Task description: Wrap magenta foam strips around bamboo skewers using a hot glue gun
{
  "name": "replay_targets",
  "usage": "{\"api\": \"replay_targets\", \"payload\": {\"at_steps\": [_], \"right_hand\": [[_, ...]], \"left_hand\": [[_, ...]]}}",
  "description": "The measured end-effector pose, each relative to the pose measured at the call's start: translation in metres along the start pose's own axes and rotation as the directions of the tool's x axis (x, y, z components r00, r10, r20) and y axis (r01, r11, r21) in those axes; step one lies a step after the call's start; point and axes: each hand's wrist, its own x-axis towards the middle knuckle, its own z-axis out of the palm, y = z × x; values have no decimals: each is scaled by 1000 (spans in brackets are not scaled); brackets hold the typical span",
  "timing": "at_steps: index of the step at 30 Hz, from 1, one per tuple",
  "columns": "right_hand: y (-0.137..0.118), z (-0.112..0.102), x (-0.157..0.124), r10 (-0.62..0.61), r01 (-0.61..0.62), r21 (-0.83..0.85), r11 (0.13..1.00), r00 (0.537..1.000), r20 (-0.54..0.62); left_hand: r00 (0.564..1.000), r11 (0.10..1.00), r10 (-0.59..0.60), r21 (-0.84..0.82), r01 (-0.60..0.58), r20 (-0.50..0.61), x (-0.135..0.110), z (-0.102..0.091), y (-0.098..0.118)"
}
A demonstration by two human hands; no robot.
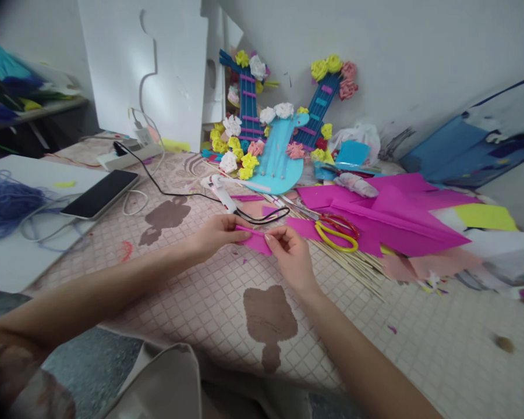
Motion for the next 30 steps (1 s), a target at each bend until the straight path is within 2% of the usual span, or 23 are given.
{"api": "replay_targets", "payload": {"at_steps": [4, 8, 15, 18, 22, 30], "right_hand": [[-3, 1, -1, -20, 20, -31, 999, 1000, -11], [-3, 3, -1, -45, 44, -60, 997, 999, -16], [0, 5, -3, -64, 63, -53, 997, 998, -18], [1, 6, -3, -6, 7, 41, 999, 1000, -26], [5, 6, -2, 153, -156, 195, 968, 988, 31], [5, 8, -2, 163, -164, 237, 958, 986, 23]], "left_hand": [[999, 999, -32, -37, 31, -37, 1, 1, -1], [998, 995, -49, -90, 47, -28, 3, -1, -5], [1000, 995, 16, -94, -18, -26, 5, -2, -8], [997, 995, 63, -75, -65, -33, 6, -3, -10], [994, 994, 96, -41, -98, -53, 8, -5, -14], [992, 993, 108, -48, -111, -62, 9, -5, -17]]}}
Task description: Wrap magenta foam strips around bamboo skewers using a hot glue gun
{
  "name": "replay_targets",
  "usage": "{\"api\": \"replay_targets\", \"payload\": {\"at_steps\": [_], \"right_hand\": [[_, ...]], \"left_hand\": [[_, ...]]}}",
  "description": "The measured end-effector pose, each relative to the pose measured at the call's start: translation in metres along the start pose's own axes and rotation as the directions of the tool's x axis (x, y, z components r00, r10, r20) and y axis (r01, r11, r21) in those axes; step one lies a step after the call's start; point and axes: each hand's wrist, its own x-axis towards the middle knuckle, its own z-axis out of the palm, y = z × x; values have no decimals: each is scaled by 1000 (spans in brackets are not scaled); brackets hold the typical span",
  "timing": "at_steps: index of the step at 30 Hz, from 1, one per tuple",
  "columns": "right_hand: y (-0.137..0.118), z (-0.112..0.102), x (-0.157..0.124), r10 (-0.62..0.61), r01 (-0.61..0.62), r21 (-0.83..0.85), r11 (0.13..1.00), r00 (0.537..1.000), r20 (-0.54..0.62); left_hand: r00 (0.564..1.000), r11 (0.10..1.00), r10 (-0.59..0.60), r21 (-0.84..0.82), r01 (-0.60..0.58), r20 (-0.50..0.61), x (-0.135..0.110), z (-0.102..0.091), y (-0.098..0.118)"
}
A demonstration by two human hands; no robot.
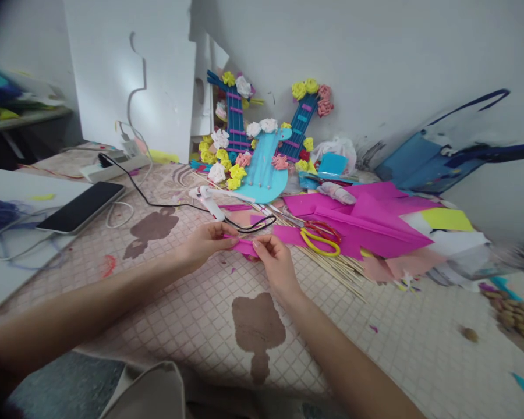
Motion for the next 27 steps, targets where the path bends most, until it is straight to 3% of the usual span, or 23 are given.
{"api": "replay_targets", "payload": {"at_steps": [9, 15, 18, 24, 27], "right_hand": [[4, -3, 3, -173, 167, -163, 972, 985, -25], [0, -3, 1, -208, 193, -237, 952, 977, -43], [0, -2, 2, -177, 163, -205, 965, 983, -55], [-1, 3, -1, 6, -6, 4, 1000, 1000, 16], [-3, 5, -1, -8, 8, -8, 1000, 1000, 2]], "left_hand": [[997, 992, -82, -96, 82, -2, -3, 3, 5], [992, 975, -120, -182, 125, 39, -4, 3, 6], [995, 981, -95, -167, 100, 33, -3, 2, 4], [1000, 992, -6, -129, 9, 25, -1, 0, -1], [999, 992, -2, -123, 6, 33, 0, 0, -2]]}}
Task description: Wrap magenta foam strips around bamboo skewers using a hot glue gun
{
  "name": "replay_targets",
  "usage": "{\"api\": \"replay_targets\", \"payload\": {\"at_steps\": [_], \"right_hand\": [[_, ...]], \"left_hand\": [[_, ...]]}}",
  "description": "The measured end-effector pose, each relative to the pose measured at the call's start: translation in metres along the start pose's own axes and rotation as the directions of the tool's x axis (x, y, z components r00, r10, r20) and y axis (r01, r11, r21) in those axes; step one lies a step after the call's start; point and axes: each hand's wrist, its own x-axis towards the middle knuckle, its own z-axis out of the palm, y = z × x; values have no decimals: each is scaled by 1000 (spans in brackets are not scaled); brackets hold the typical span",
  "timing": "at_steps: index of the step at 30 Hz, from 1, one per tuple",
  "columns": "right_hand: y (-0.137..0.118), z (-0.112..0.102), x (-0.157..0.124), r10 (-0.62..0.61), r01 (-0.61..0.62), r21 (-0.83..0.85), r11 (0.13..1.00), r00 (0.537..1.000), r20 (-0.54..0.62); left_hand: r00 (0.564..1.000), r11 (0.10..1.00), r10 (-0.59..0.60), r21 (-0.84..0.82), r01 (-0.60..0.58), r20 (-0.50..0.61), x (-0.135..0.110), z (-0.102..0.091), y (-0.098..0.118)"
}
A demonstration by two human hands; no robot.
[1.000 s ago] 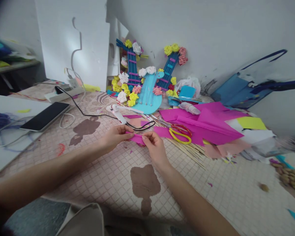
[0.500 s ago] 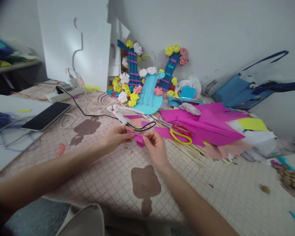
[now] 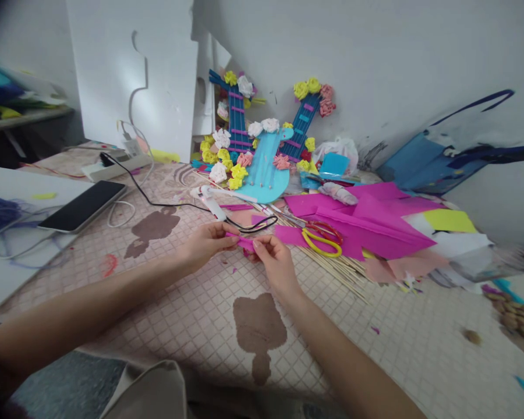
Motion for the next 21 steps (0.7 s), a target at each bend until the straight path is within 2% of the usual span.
{"api": "replay_targets", "payload": {"at_steps": [6, 12, 16, 21], "right_hand": [[5, -3, 2, -97, 92, -81, 992, 993, -60], [6, -5, 0, -183, 172, -211, 962, 983, -33], [4, -4, 0, -177, 166, -206, 964, 984, -33], [3, -2, 0, -108, 102, -103, 989, 993, -56]], "left_hand": [[999, 998, -48, -45, 47, -8, -3, 4, 3], [999, 997, -54, -59, 54, 5, -4, 5, 5], [1000, 1000, -8, -22, 8, -9, -1, 2, 2], [999, 999, 43, 21, -43, -8, 1, -1, -1]]}}
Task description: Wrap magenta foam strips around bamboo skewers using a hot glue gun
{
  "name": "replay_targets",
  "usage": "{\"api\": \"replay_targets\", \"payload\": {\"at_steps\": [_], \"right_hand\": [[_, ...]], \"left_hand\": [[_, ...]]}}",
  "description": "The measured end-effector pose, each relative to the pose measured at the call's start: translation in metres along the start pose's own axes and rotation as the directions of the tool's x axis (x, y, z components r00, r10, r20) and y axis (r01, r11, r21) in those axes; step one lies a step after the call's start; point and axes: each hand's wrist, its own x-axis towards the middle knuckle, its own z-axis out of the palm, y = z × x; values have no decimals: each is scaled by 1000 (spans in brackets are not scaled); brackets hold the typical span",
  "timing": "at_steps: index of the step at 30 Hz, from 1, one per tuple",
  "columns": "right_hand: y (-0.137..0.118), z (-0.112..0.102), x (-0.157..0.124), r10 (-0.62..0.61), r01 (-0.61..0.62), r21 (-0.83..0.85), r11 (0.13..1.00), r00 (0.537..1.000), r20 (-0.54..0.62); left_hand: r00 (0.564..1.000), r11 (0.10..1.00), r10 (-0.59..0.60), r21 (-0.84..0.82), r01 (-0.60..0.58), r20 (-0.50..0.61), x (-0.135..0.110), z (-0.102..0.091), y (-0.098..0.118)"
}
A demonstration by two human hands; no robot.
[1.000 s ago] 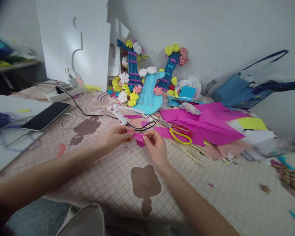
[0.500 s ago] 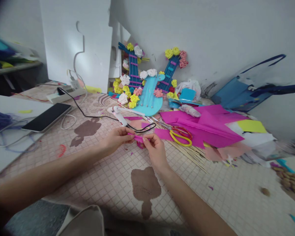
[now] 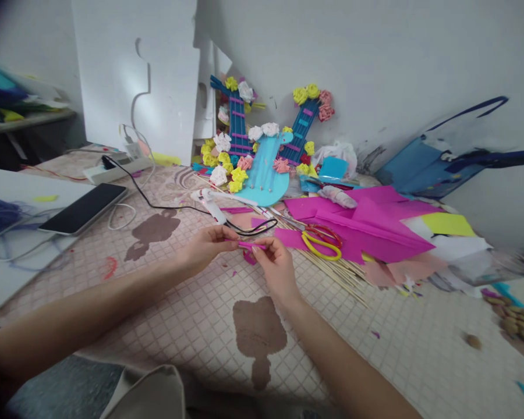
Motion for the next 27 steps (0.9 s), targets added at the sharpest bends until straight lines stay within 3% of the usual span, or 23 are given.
{"api": "replay_targets", "payload": {"at_steps": [6, 13, 20, 24, 27], "right_hand": [[0, 1, 1, 72, -72, 69, 995, 997, 12], [2, -2, 2, -31, 31, -65, 997, 1000, 0], [-5, -2, -1, -113, 109, -110, 988, 993, -32], [-8, -3, -5, -217, 213, -208, 955, 976, 6], [-14, -2, -8, -385, 380, -305, 873, 922, 46]], "left_hand": [[999, 998, 46, 47, -46, 3, -1, -1, -1], [999, 997, 31, 70, -30, -24, -3, 1, 4], [999, 997, 48, 58, -49, 15, -4, 0, 6], [999, 998, 42, 36, -43, 27, -6, 1, 9], [996, 984, -81, -156, 84, 25, -10, 5, 11]]}}
